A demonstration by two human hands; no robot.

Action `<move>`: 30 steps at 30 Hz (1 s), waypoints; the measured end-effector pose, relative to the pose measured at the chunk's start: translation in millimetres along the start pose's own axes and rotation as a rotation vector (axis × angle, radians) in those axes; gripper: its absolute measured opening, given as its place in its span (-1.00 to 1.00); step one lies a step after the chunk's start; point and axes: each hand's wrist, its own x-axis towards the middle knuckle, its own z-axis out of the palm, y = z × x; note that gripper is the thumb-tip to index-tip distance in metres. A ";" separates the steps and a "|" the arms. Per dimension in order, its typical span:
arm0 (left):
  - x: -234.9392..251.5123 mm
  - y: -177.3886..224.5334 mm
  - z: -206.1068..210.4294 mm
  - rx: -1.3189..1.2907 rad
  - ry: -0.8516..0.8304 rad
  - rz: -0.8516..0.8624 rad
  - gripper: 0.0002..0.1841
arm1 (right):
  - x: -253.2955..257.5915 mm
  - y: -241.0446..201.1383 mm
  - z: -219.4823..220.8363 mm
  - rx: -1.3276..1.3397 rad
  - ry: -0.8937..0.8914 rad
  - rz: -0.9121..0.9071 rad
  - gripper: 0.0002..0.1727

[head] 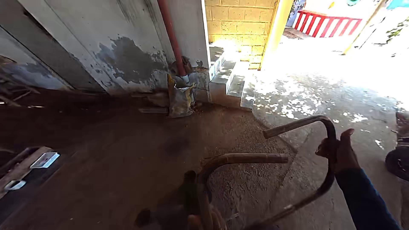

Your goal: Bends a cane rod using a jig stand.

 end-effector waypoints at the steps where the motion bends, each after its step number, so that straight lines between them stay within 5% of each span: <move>1: 14.4 -7.4 17.8 0.101 0.035 0.127 -0.27 | 7.9 -6.0 -14.4 0.151 0.040 -0.117 -0.09; 3: 46.6 1.2 91.3 0.171 0.318 0.215 -0.42 | 22.2 -25.6 -42.6 0.377 -0.038 -0.339 -0.20; 5: 79.3 9.8 150.9 0.134 0.497 -0.009 -0.48 | 28.9 -41.4 -70.5 0.406 -0.185 -0.279 -0.07; 7: 106.7 -37.7 93.4 0.234 0.084 -0.048 -0.34 | 49.4 -24.3 -116.2 0.379 -0.406 -0.137 -0.05; 9: 112.7 -77.5 75.4 0.279 -0.010 -0.155 -0.43 | 71.3 13.3 -160.5 0.203 -0.555 -0.022 -0.21; 13: 71.2 -136.2 74.6 0.571 0.108 -0.366 -0.62 | 98.3 107.5 -214.0 -0.135 -0.457 0.189 -0.59; 16: 37.5 -170.1 81.1 0.632 0.159 -0.340 -0.64 | 95.6 153.3 -228.9 -0.225 -0.333 0.241 -0.51; 22: -7.3 -189.6 99.9 0.547 0.374 -0.329 -0.68 | 81.1 180.0 -247.4 -0.358 -0.282 0.424 -0.47; 30: -99.8 -152.6 98.7 0.445 0.581 -0.251 -0.65 | 55.5 178.9 -216.5 -0.345 -0.503 0.520 -0.53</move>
